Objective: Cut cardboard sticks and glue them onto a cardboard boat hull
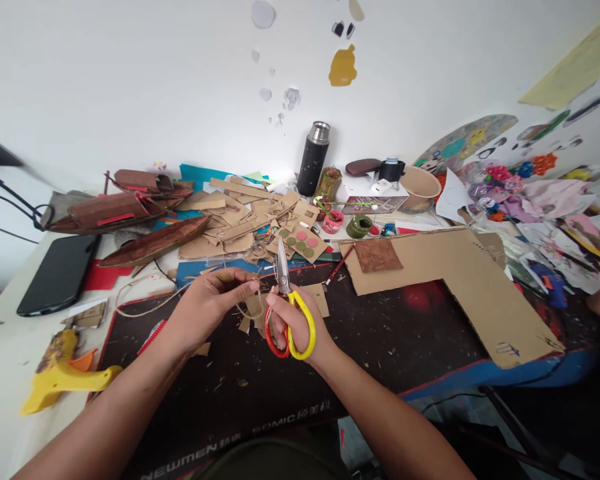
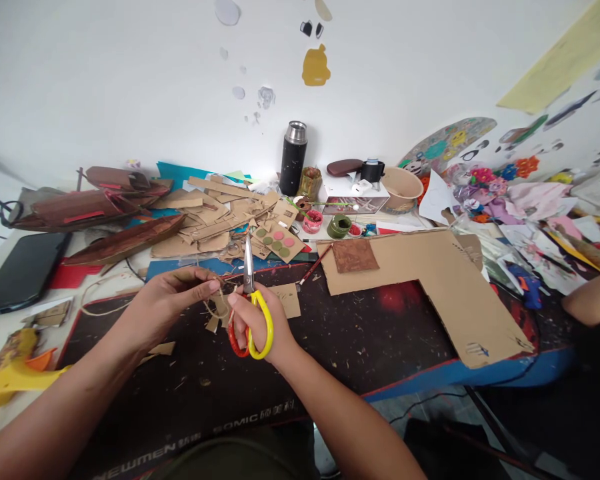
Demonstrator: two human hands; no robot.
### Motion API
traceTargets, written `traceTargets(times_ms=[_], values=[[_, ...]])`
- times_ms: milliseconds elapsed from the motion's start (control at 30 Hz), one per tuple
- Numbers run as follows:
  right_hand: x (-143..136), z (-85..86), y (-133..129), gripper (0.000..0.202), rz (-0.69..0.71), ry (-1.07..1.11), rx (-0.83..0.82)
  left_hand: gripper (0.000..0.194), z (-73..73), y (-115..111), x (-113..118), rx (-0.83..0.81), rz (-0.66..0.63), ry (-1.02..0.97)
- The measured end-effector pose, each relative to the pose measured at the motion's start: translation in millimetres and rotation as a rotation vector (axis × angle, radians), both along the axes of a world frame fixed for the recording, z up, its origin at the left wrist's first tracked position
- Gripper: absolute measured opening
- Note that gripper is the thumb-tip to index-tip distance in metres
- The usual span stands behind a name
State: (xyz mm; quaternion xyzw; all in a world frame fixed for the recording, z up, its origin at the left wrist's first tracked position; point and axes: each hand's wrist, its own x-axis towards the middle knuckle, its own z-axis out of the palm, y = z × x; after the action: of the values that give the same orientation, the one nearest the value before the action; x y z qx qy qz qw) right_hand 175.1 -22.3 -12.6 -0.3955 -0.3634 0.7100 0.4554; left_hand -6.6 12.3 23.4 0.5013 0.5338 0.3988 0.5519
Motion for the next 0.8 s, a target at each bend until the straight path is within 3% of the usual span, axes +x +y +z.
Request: traceTargets(times_ms=[233,500,800], values=[[0,4.4,2,0.044,0.027,-0.016,-0.014,0.036,-2.8,-3,0,0.010,-0.097,0.023],[8,5.9,2,0.045,0.154,-0.051,0.014,0.037,-19.2,-5,8,-0.172,-0.072,-0.326],[10,4.2,2,0.049,0.215,0.051,-0.065,0.036,-13.4,-9,11,-0.234,-0.100,-0.328]])
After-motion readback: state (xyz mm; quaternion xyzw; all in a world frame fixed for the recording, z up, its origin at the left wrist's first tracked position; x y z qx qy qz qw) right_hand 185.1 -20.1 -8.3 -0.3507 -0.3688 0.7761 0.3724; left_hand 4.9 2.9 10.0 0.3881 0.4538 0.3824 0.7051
